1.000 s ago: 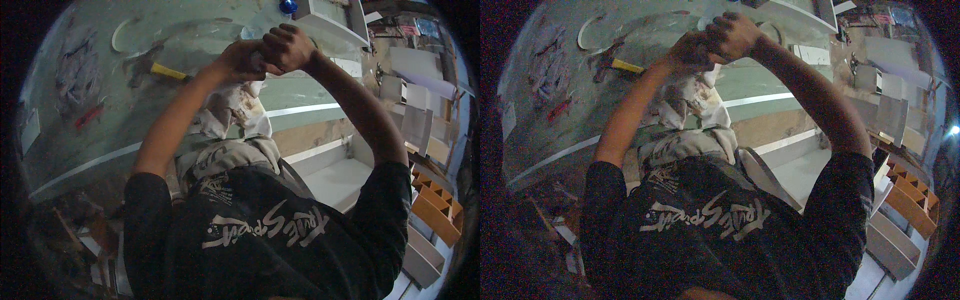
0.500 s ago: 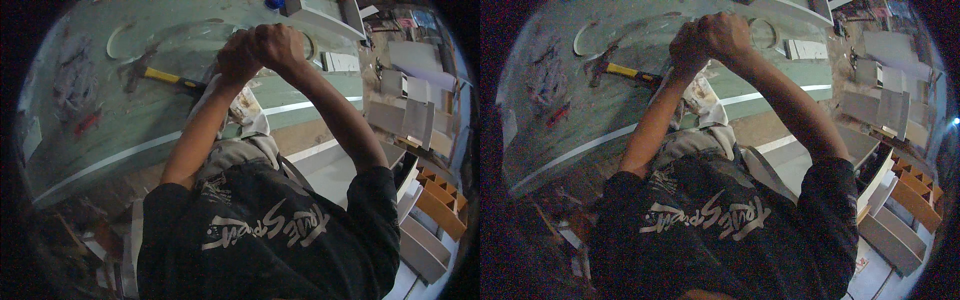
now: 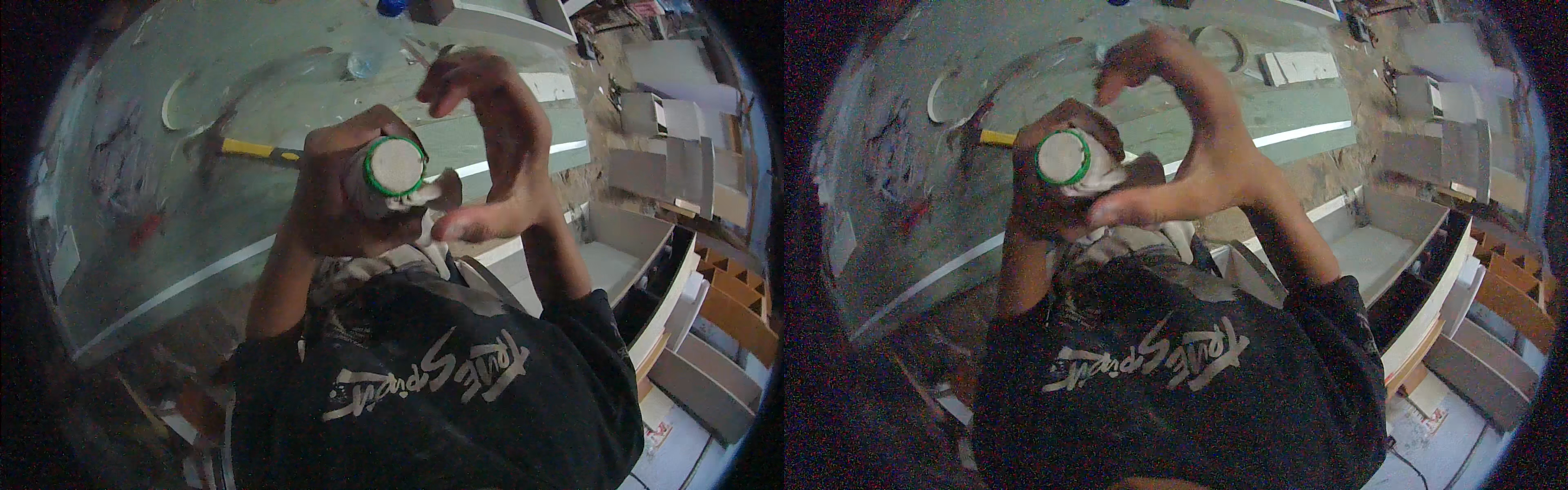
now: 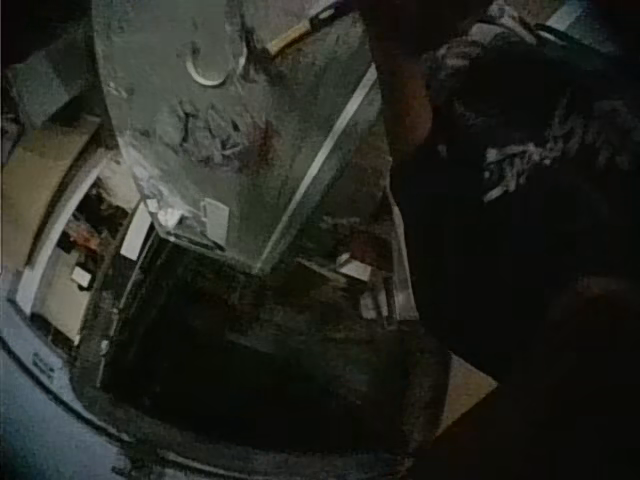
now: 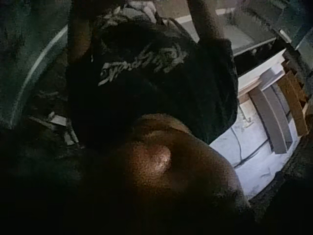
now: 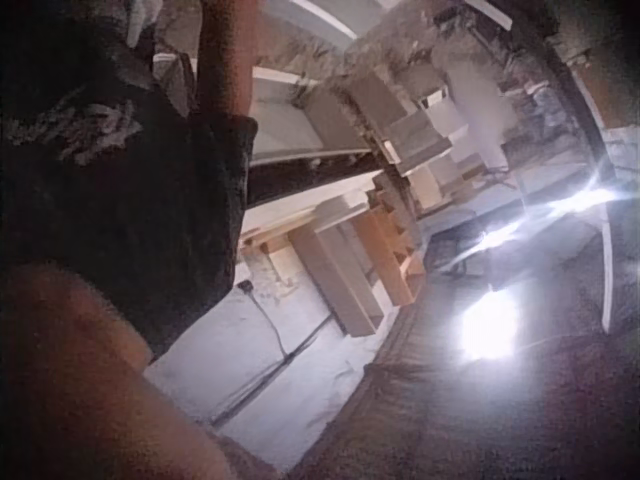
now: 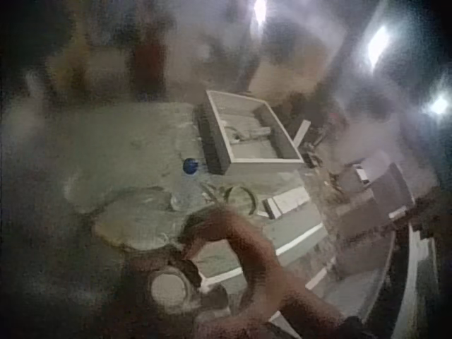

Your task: The person cleans a bottle cap using a cloth and then uses a small blade to remove or scrape the top of the cap.

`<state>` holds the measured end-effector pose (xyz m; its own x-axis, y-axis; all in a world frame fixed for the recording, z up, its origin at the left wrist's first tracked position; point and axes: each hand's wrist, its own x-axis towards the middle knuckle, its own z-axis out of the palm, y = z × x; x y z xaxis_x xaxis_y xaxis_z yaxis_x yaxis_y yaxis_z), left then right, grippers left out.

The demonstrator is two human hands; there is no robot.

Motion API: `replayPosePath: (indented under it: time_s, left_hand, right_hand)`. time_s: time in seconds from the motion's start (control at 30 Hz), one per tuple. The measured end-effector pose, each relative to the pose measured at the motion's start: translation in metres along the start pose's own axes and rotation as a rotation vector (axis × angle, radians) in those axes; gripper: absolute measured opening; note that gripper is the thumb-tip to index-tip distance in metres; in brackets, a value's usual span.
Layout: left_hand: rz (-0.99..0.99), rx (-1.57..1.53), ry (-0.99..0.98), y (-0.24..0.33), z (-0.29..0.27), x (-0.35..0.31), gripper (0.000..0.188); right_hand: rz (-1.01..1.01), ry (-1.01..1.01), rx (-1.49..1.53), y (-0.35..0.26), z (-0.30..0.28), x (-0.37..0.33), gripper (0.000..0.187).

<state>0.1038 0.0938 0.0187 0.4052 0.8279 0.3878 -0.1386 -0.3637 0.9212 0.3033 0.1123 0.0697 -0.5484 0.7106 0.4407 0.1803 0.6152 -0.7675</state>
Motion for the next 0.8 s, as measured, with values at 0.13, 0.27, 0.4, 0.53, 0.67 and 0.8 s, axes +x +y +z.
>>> replayPosePath:
  time_s: [0.13, 0.27, 0.4, 0.53, 0.67, 0.8]
  left_hand:
    - [-0.010, -0.066, -0.046, -0.001, 0.009, 0.000, 0.041]
    - [0.077, 0.018, -0.023, 0.003, 0.014, -0.002, 0.041]
    - [0.173, 0.113, -0.005, 0.002, 0.017, -0.002, 0.040]
    - [0.245, 0.221, 0.024, -0.003, 0.017, 0.000, 0.040]
    - [0.288, 0.290, 0.037, -0.010, 0.021, 0.004, 0.040]
    - [0.323, 0.334, 0.030, -0.018, 0.027, 0.004, 0.040]
  right_hand:
    - [-0.027, -0.062, 0.248, -0.015, 0.011, 0.016, 0.079]
    - [-0.081, -0.138, 0.271, -0.022, 0.021, 0.024, 0.051]
    - [-0.158, -0.194, 0.297, -0.018, 0.024, 0.022, 0.036]
    - [-0.101, -0.191, 0.377, -0.022, 0.029, 0.018, 0.030]
    - [-0.004, -0.088, 0.136, -0.021, 0.035, 0.009, 0.024]
    - [0.024, 0.084, -0.009, -0.015, 0.045, -0.004, 0.028]
